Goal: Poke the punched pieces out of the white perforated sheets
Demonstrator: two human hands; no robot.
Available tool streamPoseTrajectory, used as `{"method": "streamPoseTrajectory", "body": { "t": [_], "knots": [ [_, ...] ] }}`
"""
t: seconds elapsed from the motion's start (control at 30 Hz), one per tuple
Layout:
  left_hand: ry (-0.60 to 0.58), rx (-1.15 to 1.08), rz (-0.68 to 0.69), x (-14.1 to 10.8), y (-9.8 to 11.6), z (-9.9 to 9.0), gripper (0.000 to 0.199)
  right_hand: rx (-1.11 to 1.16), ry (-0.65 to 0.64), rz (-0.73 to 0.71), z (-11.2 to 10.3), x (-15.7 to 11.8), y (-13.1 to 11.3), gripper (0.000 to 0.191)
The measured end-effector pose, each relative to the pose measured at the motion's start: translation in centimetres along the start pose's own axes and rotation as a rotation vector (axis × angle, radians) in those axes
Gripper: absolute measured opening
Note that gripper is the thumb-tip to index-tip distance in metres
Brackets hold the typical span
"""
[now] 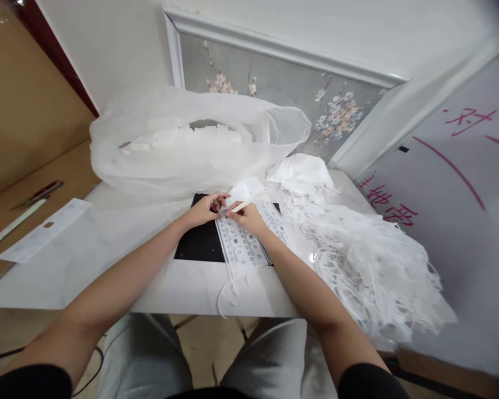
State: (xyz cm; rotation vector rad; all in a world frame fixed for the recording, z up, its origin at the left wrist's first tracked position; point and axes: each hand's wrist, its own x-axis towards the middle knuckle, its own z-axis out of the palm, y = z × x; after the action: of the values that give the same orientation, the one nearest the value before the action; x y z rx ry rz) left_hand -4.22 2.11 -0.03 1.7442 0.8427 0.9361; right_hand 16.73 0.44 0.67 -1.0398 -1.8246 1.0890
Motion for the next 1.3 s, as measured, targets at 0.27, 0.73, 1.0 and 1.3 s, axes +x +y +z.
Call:
{"method": "streamPoseTrajectory", "body": {
  "t": [0.27, 0.73, 1.0, 1.3],
  "knots": [
    [-0.016, 0.058, 0.005, -0.1, 0.4, 0.2, 0.063, -0.043, -0.005, 0.003, 0.1, 0.1, 0.0, 0.021],
    [-0.106, 0.504, 0.168, -1.3, 0.8, 0.1, 0.082, -0.839, -0.144, -0.461, -0.1, -1.9, -1.3, 0.024],
    [-0.179, 0.591, 0.104, -1.2, 0.6, 0.3, 0.090, -0.790, 0.008, -0.423, 0.0, -1.4, -0.6, 0.027],
    [-0.225, 0.618, 0.120, -1.3, 0.6, -0.3, 0.086, -0.259, 0.112, -0.006, -4.9, -2.9, 0.1, 0.026]
  ]
}}
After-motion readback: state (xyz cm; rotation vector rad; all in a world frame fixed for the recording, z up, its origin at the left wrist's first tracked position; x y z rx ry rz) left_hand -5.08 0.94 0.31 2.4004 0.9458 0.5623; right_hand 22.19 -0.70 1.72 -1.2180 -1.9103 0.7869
